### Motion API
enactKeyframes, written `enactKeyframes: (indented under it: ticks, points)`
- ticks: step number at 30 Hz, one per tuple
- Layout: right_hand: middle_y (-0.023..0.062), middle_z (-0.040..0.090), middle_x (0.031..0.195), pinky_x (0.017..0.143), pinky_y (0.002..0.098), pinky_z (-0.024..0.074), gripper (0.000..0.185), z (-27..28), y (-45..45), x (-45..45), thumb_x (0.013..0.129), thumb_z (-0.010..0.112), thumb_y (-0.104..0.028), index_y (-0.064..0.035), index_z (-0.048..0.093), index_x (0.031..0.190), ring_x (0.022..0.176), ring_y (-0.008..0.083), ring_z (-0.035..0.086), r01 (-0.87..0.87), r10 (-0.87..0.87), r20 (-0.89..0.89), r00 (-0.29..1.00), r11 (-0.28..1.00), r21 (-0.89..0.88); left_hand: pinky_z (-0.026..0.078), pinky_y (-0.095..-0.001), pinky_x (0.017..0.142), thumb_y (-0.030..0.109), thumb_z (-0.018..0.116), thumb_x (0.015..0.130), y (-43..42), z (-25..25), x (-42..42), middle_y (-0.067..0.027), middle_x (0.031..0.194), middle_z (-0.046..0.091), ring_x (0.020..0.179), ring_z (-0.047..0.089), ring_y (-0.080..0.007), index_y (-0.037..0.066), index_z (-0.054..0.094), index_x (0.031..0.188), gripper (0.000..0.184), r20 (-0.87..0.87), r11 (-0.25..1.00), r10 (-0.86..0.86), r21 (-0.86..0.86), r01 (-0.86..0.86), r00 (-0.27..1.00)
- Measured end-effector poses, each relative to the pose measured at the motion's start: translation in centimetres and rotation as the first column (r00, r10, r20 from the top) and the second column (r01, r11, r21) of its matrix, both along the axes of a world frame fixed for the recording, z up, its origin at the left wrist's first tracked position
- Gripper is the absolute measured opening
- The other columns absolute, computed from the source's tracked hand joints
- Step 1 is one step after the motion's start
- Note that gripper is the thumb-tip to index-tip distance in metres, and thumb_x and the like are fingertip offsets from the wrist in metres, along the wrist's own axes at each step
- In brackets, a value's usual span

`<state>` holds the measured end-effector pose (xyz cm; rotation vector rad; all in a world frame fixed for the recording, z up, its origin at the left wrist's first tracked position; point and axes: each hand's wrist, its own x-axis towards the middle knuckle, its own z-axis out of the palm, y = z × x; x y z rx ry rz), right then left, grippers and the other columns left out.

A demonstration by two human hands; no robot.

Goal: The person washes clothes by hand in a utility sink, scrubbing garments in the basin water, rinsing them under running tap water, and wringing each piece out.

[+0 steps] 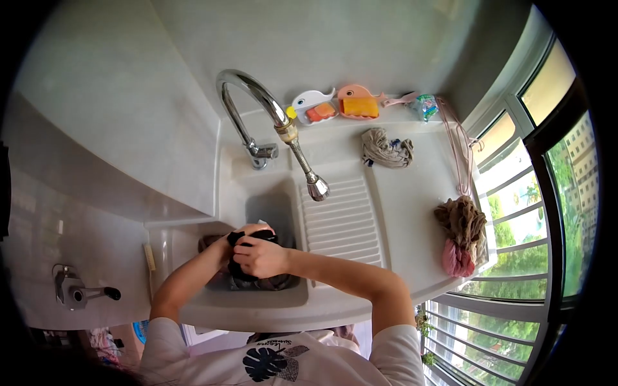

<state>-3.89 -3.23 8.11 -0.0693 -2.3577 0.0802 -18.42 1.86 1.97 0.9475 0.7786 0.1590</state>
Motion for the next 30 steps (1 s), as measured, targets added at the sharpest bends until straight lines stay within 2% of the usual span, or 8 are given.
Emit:
enactKeyframes:
  ticks: [4,6,7,9,10,15,19,30]
  points:
    - [0.0113,0.058,0.089,0.096,0.0453,0.0404,0.021,0.1,-1.7,4.6,0.053,0.058,-0.019,-0.0002,0.060,0.063,0.098,0.0303,0.055,0.330,-0.330,-0.019,0.944,0.944,-0.009,0.046,-0.0290,0.064,0.036,0.062,0.086,2.9,-5.0,3.8,-0.0001,0.069,0.057,0.067,0.054,-0.0123,0.005,0.061,0.093,0.032,-0.044,0.854,0.293,0.461,-0.241,0.955]
    - [0.0114,0.058,0.092,0.093,0.0443,0.0410,0.024,0.2,-2.1,7.4,0.049,0.064,-0.018,0.0002,0.060,0.065,0.100,0.0310,0.054,0.506,-0.498,0.087,0.863,0.852,-0.136,0.048,-0.0397,0.064,0.050,0.062,0.082,4.8,-2.7,5.2,-0.0093,0.071,0.061,0.068,0.062,-0.0257,0.005,0.051,0.104,0.052,-0.256,0.575,0.542,0.808,-0.130,0.800]
    - [0.0115,0.058,0.093,0.091,0.0434,0.0415,0.026,-0.5,-1.9,8.6,0.050,0.067,-0.017,0.0005,0.060,0.068,0.100,0.0309,0.054,0.613,-0.613,0.075,0.786,0.760,-0.215,0.048,-0.0447,0.064,0.052,0.062,0.082,4.7,3.4,6.2,-0.0127,0.073,0.063,0.073,0.063,-0.0348,0.006,0.046,0.105,0.054,-0.328,0.477,0.646,0.879,-0.029,0.690]
    - [0.0117,0.058,0.096,0.085,0.0404,0.0428,0.029,-2.5,-0.7,10.0,0.055,0.071,-0.015,0.0001,0.061,0.077,0.100,0.0306,0.053,0.770,-0.808,0.033,0.588,0.547,-0.329,0.047,-0.0483,0.063,0.052,0.062,0.080,7.3,6.1,7.1,-0.0133,0.071,0.062,0.072,0.062,-0.0388,0.006,0.047,0.098,0.052,-0.302,0.259,0.796,0.953,0.156,0.524]
    - [0.0113,0.059,0.095,0.083,0.0395,0.0429,0.029,-1.8,-0.2,10.6,0.060,0.071,-0.016,-0.0002,0.062,0.082,0.097,0.0298,0.053,0.828,-0.854,0.110,0.509,0.450,-0.336,0.046,-0.0477,0.062,0.054,0.062,0.079,8.3,7.7,7.5,-0.0154,0.073,0.064,0.071,0.062,-0.0368,0.005,0.053,0.085,0.050,-0.399,0.338,0.779,0.917,0.211,0.485]
    - [0.0123,0.061,0.088,0.078,0.0411,0.0448,0.026,-4.5,2.9,10.7,0.067,0.070,-0.019,-0.0027,0.065,0.086,0.091,0.0302,0.057,0.850,-0.888,0.298,0.349,0.166,-0.500,0.051,-0.0470,0.063,0.047,0.059,0.081,11.6,5.7,9.5,-0.0179,0.072,0.066,0.070,0.064,-0.0366,0.001,0.067,0.073,0.047,-0.377,0.248,0.805,0.915,0.317,0.458]
    - [0.0137,0.064,0.081,0.077,0.0418,0.0450,0.022,-5.1,3.9,10.5,0.069,0.068,-0.022,-0.0023,0.065,0.078,0.089,0.0309,0.058,0.858,-0.874,0.362,0.325,0.111,-0.502,0.051,-0.0489,0.063,0.037,0.054,0.087,11.4,7.1,10.2,-0.0200,0.071,0.065,0.071,0.064,-0.0390,0.000,0.067,0.072,0.041,-0.354,0.298,0.812,0.935,0.192,0.464]
    - [0.0159,0.065,0.077,0.078,0.0457,0.0443,0.024,-6.0,5.0,10.9,0.071,0.062,-0.024,-0.0008,0.065,0.070,0.088,0.0329,0.059,0.820,-0.861,0.378,0.340,0.075,-0.568,0.050,-0.0506,0.067,0.031,0.050,0.091,11.6,4.1,11.1,-0.0227,0.072,0.064,0.073,0.063,-0.0407,-0.001,0.066,0.073,0.040,-0.268,0.172,0.857,0.954,0.247,0.440]
